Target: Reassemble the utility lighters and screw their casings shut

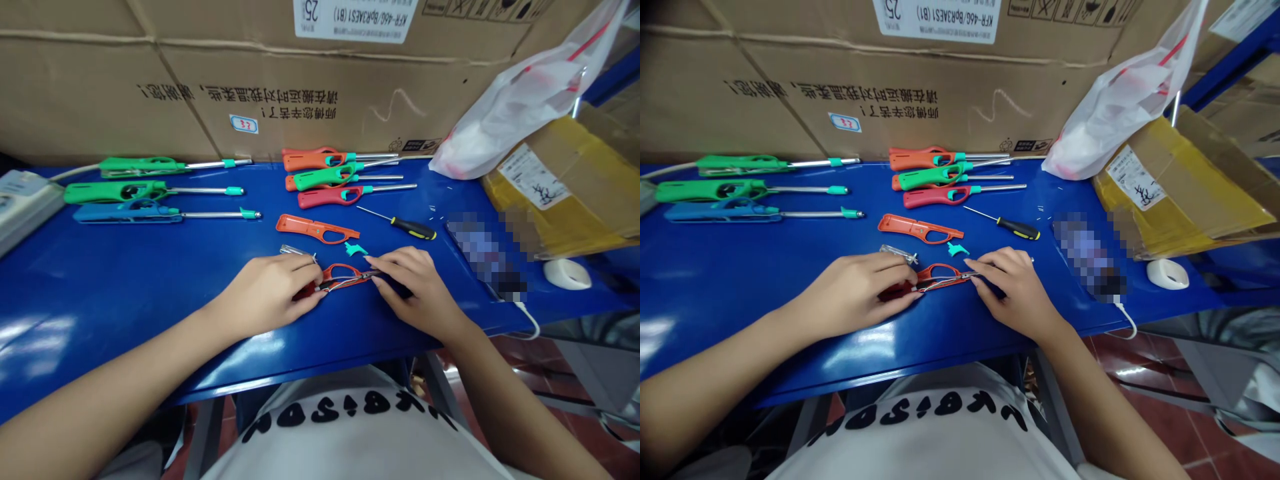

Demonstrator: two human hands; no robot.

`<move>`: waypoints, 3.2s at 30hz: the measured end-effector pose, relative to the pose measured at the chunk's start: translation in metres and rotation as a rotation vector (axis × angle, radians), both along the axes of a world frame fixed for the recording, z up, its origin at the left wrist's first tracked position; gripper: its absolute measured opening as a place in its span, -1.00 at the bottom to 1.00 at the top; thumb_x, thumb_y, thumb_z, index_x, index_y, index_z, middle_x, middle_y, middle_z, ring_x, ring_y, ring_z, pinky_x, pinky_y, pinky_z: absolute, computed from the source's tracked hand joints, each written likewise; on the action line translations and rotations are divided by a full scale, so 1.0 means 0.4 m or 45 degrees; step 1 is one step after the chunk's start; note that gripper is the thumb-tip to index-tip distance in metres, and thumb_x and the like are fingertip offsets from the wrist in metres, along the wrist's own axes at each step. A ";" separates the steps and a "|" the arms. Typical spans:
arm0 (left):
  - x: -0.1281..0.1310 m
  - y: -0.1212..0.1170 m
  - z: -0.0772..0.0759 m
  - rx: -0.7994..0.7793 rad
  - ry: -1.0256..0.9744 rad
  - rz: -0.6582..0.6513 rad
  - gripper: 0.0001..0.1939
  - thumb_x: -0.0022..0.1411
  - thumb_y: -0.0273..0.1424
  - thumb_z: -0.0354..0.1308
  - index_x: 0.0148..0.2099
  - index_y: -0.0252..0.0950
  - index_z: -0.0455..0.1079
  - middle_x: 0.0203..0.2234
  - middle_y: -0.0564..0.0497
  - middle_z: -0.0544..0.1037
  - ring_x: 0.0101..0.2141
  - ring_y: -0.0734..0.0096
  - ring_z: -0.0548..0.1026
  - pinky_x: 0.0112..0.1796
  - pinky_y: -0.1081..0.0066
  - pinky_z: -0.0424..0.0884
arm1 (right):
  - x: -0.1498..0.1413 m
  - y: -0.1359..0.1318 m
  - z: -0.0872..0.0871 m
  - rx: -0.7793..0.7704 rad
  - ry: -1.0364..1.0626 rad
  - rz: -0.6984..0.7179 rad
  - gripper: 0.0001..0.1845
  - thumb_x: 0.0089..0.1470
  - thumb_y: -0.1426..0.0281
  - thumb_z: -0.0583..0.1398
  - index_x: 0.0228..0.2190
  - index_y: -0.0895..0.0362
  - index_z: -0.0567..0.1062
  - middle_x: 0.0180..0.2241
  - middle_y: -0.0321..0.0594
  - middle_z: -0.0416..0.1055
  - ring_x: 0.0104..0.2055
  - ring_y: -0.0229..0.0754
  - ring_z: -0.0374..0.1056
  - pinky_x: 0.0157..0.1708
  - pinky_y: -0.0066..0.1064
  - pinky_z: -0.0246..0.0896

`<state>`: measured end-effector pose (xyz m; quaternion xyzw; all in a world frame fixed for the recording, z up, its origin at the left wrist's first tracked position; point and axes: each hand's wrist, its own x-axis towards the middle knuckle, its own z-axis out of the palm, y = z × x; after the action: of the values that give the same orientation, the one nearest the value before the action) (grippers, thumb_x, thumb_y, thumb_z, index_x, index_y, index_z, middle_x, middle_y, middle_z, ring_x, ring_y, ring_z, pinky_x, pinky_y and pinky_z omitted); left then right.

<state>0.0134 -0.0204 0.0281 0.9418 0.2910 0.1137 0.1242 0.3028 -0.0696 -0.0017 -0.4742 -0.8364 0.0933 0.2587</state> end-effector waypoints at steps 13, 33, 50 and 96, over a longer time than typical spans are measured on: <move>0.021 -0.027 -0.003 -0.135 -0.113 0.227 -0.91 0.35 -0.33 0.21 -0.22 -0.23 0.47 -0.30 0.05 0.62 -0.32 0.36 0.57 -0.37 0.43 0.37 | -0.071 -0.007 0.005 -0.215 0.093 -0.049 -0.92 0.27 0.44 0.20 -0.20 0.02 0.48 -0.15 -0.17 0.46 -0.09 -0.06 0.34 -0.10 -0.12 0.20; 0.029 -0.035 -0.017 -0.130 -0.197 0.163 -0.83 0.39 -0.39 0.18 -0.04 -0.17 0.57 -0.29 0.06 0.61 -0.33 0.39 0.57 -0.37 0.43 0.41 | -0.069 -0.005 0.009 -0.292 0.185 -0.058 -0.86 0.24 0.46 0.20 -0.17 0.01 0.40 -0.13 -0.21 0.44 -0.07 -0.07 0.35 -0.01 -0.12 0.18; 0.029 -0.034 -0.034 -0.036 -0.235 -0.070 -0.70 0.46 -0.50 0.03 0.02 -0.18 0.56 -0.19 -0.01 0.55 -0.25 0.40 0.54 -0.26 0.42 0.46 | -0.066 -0.007 0.016 -0.300 0.123 -0.004 -0.86 0.29 0.42 0.17 -0.13 -0.01 0.49 -0.06 -0.17 0.42 -0.01 -0.05 0.35 0.07 -0.06 0.13; 0.038 -0.053 0.006 -0.459 -0.324 0.277 -0.89 0.27 -0.50 0.31 -0.14 -0.24 0.59 -0.41 0.13 0.64 -0.46 0.51 0.56 -0.41 0.52 0.44 | -0.063 -0.008 0.016 -0.310 0.175 0.011 -0.90 0.20 0.39 0.29 -0.25 0.02 0.44 -0.11 -0.24 0.44 -0.03 -0.10 0.35 0.01 -0.15 0.12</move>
<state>0.0288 -0.0415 0.0303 0.8457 0.3883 0.1903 0.3128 0.2775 -0.0727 0.0047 -0.4909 -0.8012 0.2274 0.2557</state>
